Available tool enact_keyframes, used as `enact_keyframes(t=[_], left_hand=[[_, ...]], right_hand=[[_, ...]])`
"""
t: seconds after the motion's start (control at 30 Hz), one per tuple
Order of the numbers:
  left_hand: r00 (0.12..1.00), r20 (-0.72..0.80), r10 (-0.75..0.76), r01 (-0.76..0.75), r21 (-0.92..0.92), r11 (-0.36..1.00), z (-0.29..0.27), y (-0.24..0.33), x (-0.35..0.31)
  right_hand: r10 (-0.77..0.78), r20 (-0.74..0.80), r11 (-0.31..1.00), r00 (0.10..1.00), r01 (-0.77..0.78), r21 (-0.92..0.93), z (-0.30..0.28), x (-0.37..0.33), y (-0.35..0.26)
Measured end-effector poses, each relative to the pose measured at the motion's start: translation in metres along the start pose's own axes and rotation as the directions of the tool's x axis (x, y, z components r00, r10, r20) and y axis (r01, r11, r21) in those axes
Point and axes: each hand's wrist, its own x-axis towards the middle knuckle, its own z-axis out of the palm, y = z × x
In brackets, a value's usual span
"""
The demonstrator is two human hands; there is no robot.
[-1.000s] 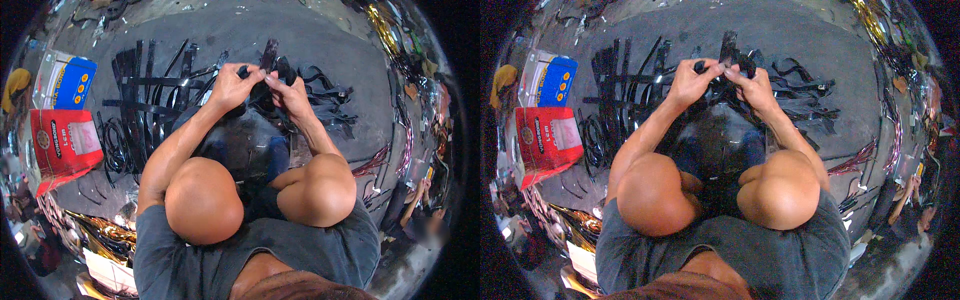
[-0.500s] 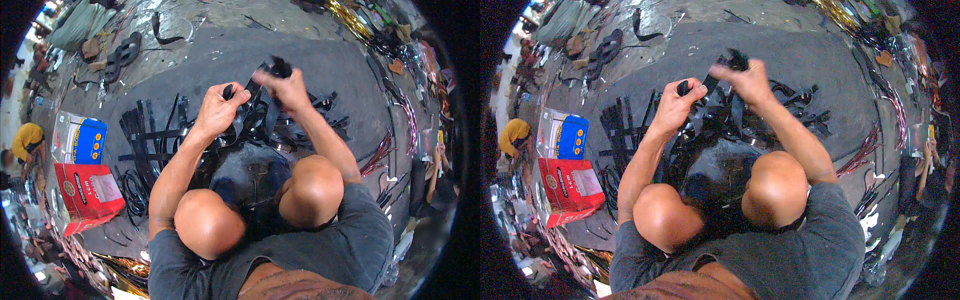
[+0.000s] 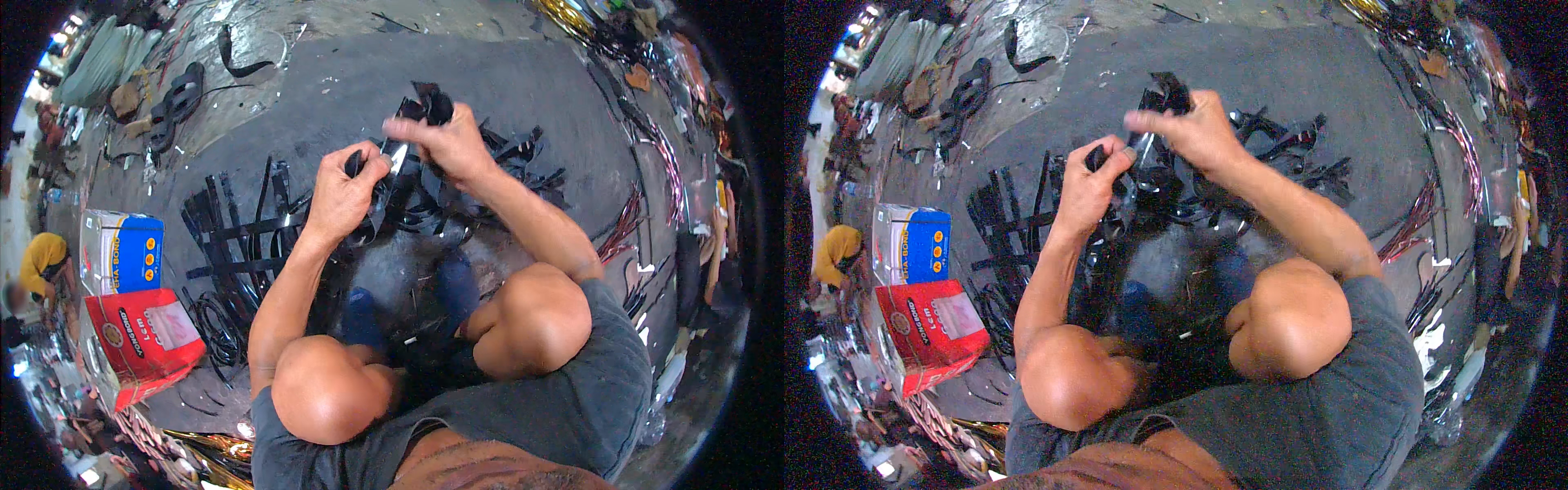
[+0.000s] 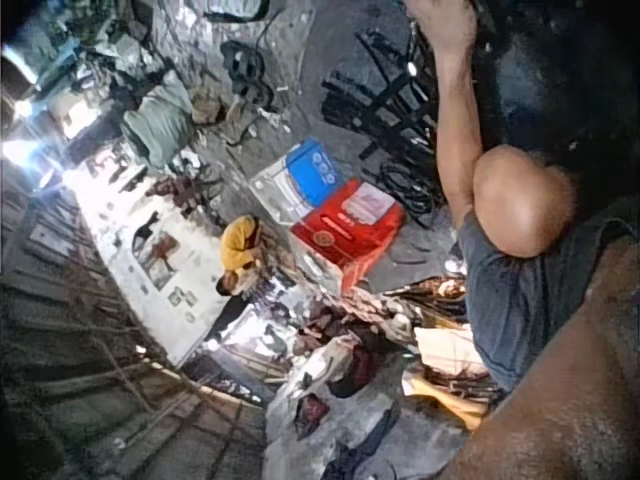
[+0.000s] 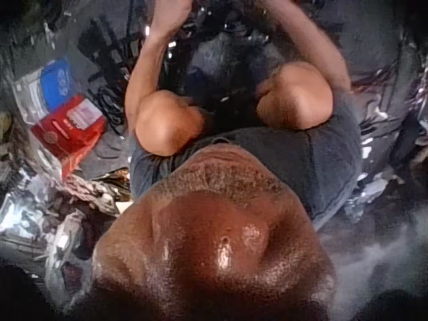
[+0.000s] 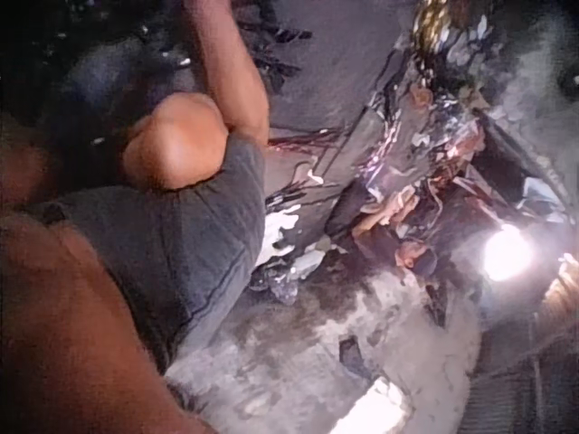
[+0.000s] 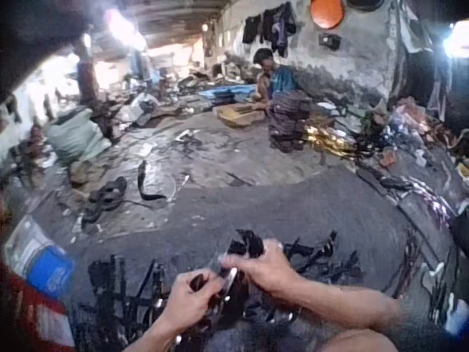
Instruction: The person sits on the floor and repeatedly picks up black strips of material, tearing them into smaller pieces by hand and placing them into a pile.
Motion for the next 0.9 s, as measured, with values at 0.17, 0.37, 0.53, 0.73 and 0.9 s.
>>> enact_keyframes(t=[0.17, 0.37, 0.53, 0.73, 0.9], left_hand=[[0.984, -0.025, 0.174, -0.156, 0.323, 0.933, 0.004, 0.009, -0.002], [0.708, 0.222, 0.671, -0.491, 0.837, 0.241, -0.003, -0.019, 0.003], [0.618, 0.389, 0.683, -0.579, 0.813, 0.062, 0.010, -0.023, 0.009], [0.841, -0.205, 0.501, -0.365, 0.470, 0.804, 0.019, -0.002, 0.002], [0.985, -0.105, 0.138, -0.114, 0.207, 0.972, 0.034, 0.001, -0.002]], right_hand=[[0.025, -0.453, 0.917, 0.891, 0.160, 0.365, -0.077, 0.042, 0.014], [0.408, 0.069, 0.821, 0.910, -0.399, 0.409, -0.041, -0.020, 0.011], [0.396, 0.108, 0.803, 0.912, -0.401, 0.441, -0.037, -0.021, 0.016], [0.244, 0.092, 0.884, 0.965, -0.260, 0.388, -0.038, -0.030, 0.016], [0.109, 0.135, 0.977, 0.985, -0.131, 0.168, -0.019, -0.040, 0.027]])
